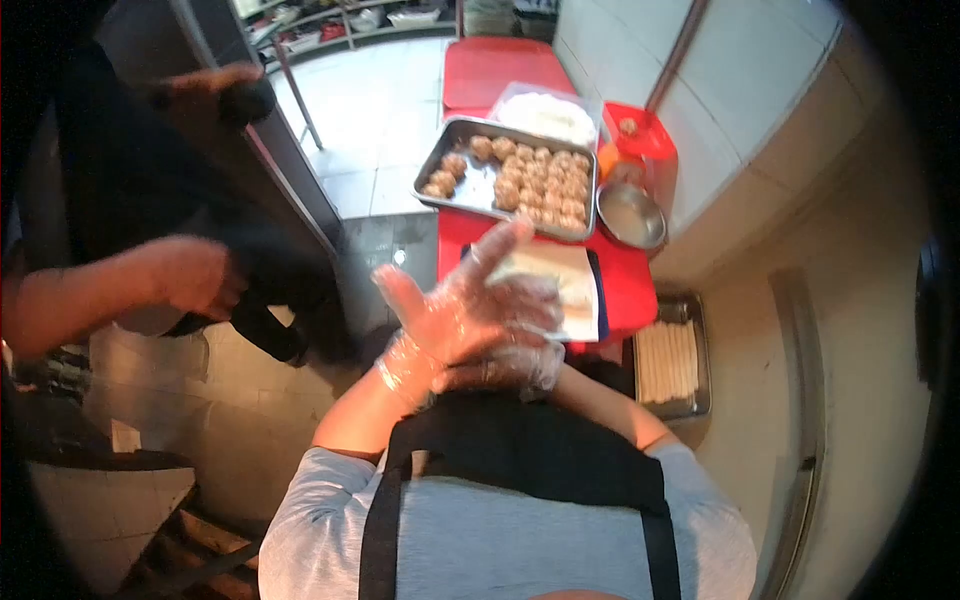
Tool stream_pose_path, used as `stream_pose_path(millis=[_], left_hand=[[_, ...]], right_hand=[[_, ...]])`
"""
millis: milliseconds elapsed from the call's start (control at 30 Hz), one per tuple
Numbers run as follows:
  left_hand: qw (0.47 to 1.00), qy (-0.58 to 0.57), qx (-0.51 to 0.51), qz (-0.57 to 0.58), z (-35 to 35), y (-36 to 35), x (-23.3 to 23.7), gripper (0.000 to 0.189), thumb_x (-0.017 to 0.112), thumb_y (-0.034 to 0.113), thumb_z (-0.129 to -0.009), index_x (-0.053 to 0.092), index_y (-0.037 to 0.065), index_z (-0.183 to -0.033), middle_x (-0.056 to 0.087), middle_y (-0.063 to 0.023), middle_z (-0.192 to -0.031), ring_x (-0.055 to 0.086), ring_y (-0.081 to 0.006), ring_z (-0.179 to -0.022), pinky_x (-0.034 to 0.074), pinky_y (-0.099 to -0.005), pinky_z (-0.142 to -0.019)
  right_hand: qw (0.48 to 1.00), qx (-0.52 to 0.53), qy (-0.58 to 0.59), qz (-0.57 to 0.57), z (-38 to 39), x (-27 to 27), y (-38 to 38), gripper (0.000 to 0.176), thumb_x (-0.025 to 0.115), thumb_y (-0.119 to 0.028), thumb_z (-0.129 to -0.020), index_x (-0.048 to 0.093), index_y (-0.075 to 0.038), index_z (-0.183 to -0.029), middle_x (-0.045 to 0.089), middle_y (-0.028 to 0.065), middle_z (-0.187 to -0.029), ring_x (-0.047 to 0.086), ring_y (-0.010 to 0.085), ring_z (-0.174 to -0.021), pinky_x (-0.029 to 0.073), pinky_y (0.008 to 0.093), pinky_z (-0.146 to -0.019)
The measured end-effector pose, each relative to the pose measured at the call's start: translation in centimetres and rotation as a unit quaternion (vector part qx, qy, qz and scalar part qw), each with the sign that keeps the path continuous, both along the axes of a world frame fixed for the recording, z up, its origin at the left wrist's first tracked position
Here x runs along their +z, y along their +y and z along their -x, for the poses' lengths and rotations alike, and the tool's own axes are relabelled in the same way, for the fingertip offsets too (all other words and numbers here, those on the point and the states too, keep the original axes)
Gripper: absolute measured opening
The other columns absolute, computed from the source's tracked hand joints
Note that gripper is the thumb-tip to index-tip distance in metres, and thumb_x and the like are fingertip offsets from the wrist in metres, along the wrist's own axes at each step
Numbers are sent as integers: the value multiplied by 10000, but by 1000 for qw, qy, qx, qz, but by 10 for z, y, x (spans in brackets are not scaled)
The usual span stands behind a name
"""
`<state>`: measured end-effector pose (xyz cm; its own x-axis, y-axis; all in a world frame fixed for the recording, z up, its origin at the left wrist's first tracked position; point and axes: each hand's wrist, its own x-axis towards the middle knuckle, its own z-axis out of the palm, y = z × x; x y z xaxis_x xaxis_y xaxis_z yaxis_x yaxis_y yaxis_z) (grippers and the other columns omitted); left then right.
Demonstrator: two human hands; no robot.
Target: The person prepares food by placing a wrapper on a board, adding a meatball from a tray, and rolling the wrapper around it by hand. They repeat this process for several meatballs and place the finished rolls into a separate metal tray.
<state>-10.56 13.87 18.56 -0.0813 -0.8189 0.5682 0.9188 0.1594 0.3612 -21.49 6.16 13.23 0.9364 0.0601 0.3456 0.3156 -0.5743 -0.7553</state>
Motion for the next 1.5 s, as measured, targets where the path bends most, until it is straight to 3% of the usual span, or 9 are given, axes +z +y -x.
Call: stream_pose_path(millis=[233,333,367,567,1000,1133,1167,1467,1500], left_hand=[[994,95,54,-6,-48,3,-24,1033,580,735,-770,195,158,-1535,384,-280,-1454,374,-434,-1350,306,-575,-1102],[975,-60,187,-100,-87,7,-54,800,528,562,-917,293,46,-1482,503,-266,-1356,516,-399,-1240,410,-498,-1058],[840,-246,327,-357,-86,2,-52,635,564,403,-951,387,14,-1420,592,-218,-1252,611,-311,-1117,467,-415,-1008],[434,-794,389,-174,-68,-27,-116,500,758,195,-772,615,131,-1247,628,-106,-1240,578,-252,-1175,452,-381,-1012],[413,-859,302,-13,-34,-120,-166,285,725,361,-793,688,97,-895,666,-140,-928,637,-344,-895,500,-440,-783],[537,-810,200,-127,-42,-126,-139,392,646,461,-860,721,79,-823,681,-179,-756,656,-350,-743,525,-430,-729],[323,-931,172,5,-36,-143,-134,348,617,436,-886,737,115,-944,689,-161,-819,662,-326,-780,527,-404,-770],[438,-842,302,86,-71,-173,-193,333,739,205,-810,691,132,-1132,623,-118,-1138,596,-281,-1035,485,-361,-905],[539,-799,260,-60,-68,-174,-190,325,736,222,-819,687,114,-1121,628,-118,-1117,597,-269,-1013,484,-360,-894]], right_hand=[[831,116,185,-512,6,-11,-14,369,738,-161,-850,638,-25,-1179,659,90,-1165,602,138,-1059,465,310,-951],[985,-91,129,-72,26,-35,-64,269,671,-134,-868,656,-22,-1112,701,117,-1005,673,197,-885,535,343,-819],[971,-216,84,58,33,-57,-81,220,669,-153,-848,683,-23,-1025,706,142,-896,693,241,-780,547,355,-732],[881,-447,87,129,81,-99,-169,252,697,-249,-783,704,-60,-950,690,139,-920,661,311,-873,514,423,-789],[927,-256,171,213,40,-114,-154,349,738,-233,-724,655,-90,-1033,622,143,-972,587,354,-928,461,446,-842],[950,-220,131,177,46,-114,-157,370,727,-223,-715,660,-85,-1052,628,149,-983,587,352,-940,461,449,-844],[949,-223,114,189,46,-115,-154,373,724,-223,-713,661,-82,-1053,630,151,-985,587,351,-946,462,449,-846],[941,-264,93,190,48,-124,-135,346,723,-212,-725,664,-54,-1028,634,148,-961,590,340,-959,470,439,-870],[943,-254,101,189,50,-123,-136,336,721,-211,-732,665,-56,-1025,636,146,-960,592,338,-958,471,437,-870]])
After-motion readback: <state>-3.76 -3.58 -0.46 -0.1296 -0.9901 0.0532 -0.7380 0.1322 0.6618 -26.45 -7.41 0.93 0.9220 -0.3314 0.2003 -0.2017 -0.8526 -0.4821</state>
